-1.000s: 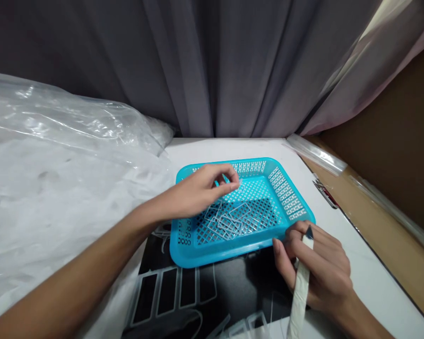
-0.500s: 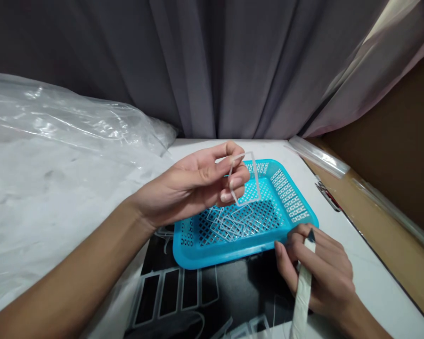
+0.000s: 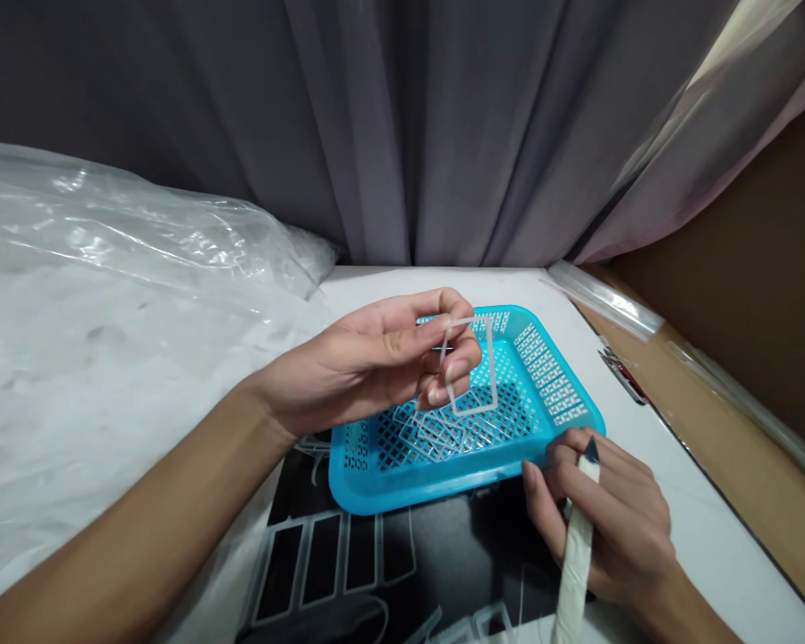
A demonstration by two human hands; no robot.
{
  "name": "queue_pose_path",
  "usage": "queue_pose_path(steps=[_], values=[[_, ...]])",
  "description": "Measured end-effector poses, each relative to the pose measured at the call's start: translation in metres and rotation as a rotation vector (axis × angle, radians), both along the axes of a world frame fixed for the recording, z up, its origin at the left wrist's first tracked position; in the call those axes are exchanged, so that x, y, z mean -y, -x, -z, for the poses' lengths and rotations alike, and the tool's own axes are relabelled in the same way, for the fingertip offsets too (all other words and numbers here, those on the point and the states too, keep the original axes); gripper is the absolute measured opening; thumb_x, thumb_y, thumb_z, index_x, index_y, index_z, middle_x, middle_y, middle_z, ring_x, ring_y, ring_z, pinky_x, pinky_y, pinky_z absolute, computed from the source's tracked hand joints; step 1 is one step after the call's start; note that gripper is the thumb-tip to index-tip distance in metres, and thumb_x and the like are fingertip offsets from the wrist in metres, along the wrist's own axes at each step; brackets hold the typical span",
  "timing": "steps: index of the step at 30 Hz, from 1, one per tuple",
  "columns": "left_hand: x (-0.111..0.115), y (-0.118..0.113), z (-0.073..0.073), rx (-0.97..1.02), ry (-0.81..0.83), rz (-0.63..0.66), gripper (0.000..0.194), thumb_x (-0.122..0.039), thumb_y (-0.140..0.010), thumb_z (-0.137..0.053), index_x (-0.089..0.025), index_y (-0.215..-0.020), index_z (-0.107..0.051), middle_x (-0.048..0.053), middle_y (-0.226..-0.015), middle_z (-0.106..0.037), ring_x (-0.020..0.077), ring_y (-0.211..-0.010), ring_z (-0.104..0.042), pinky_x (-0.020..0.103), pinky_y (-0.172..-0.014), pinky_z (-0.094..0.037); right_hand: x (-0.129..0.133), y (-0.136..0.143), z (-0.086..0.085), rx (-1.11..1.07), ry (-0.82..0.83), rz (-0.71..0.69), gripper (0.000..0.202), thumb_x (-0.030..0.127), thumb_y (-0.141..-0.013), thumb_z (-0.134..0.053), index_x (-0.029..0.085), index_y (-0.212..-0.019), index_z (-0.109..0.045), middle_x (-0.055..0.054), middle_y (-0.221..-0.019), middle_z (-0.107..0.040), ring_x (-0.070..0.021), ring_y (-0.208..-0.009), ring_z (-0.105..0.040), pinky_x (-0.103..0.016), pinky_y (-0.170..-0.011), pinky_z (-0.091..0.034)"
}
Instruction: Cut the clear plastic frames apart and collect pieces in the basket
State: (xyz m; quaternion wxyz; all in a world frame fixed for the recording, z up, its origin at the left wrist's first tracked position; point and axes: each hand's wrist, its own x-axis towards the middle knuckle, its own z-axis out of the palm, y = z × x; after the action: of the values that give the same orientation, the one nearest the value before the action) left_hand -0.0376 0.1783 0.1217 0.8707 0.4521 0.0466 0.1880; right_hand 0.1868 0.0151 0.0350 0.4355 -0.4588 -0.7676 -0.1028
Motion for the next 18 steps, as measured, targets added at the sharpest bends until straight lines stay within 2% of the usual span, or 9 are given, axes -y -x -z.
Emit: queue_pose_path(steps=[6, 9, 11, 13, 16, 18], values=[[0.0, -0.001, 0.001, 0.001, -0.027, 0.015, 0.012, -0.024, -0.109, -0.066, -0.015, -0.103, -0.063, 0.003, -0.09, -0.06, 0.01, -0.081, -0.062, 0.016, -0.072, -0.053, -0.002, 0.0, -0.002, -0.058, 0.021, -0.025, 0.032, 0.0, -0.093, -0.072, 0.022, -0.079, -0.055, 0.0, -0.066, -0.056, -0.0157, -0.063, -0.047, -0.033, -0.061, -0.04], [0.006, -0.006, 0.002, -0.037, -0.055, 0.037, 0.012, -0.026, -0.11, -0.065, -0.017, -0.105, -0.061, 0.002, -0.092, -0.059, 0.0092, -0.081, -0.061, 0.016, -0.074, -0.052, -0.001, 0.003, -0.01, -0.284, 0.191, -0.16, 0.025, 0.003, -0.098, -0.067, 0.022, -0.082, -0.06, 0.001, -0.067, -0.061, -0.0153, -0.066, -0.056, -0.033, -0.068, -0.046], [0.013, -0.012, 0.002, -0.066, -0.078, 0.057, 0.012, -0.027, -0.113, -0.062, -0.018, -0.106, -0.06, 0.001, -0.093, -0.06, 0.0081, -0.082, -0.06, 0.017, -0.077, -0.052, 0.001, 0.006, -0.017, -0.488, 0.352, -0.267, 0.02, 0.012, -0.104, -0.064, 0.022, -0.087, -0.066, 0.002, -0.07, -0.069, -0.0157, -0.07, -0.063, -0.034, -0.077, -0.05], [0.022, -0.017, 0.001, -0.087, -0.122, 0.076, 0.012, -0.028, -0.115, -0.059, -0.019, -0.107, -0.06, 0.001, -0.095, -0.061, 0.0077, -0.084, -0.062, 0.017, -0.078, -0.052, 0.001, 0.008, -0.021, -0.672, 0.487, -0.309, 0.017, 0.024, -0.109, -0.064, 0.023, -0.095, -0.074, 0.001, -0.073, -0.075, -0.0177, -0.074, -0.067, -0.037, -0.082, -0.053], [0.031, -0.023, -0.002, -0.134, -0.201, 0.091, 0.012, -0.028, -0.116, -0.056, -0.021, -0.108, -0.062, 0.001, -0.098, -0.067, 0.0091, -0.089, -0.067, 0.019, -0.08, -0.054, 0.003, 0.009, -0.021, -0.922, 0.586, -0.35, 0.023, 0.042, -0.11, -0.068, 0.023, -0.104, -0.079, -0.003, -0.075, -0.077, -0.022, -0.078, -0.07, -0.041, -0.083, -0.054], [0.035, -0.024, -0.004, -0.175, -0.234, 0.091, 0.012, -0.026, -0.116, -0.057, -0.022, -0.107, -0.064, 0.0, -0.097, -0.068, 0.011, -0.092, -0.07, 0.022, -0.083, -0.055, 0.004, 0.008, -0.02, -0.998, 0.621, -0.407, 0.029, 0.05, -0.11, -0.067, 0.024, -0.105, -0.079, -0.004, -0.076, -0.077, -0.0237, -0.077, -0.071, -0.044, -0.083, -0.056]])
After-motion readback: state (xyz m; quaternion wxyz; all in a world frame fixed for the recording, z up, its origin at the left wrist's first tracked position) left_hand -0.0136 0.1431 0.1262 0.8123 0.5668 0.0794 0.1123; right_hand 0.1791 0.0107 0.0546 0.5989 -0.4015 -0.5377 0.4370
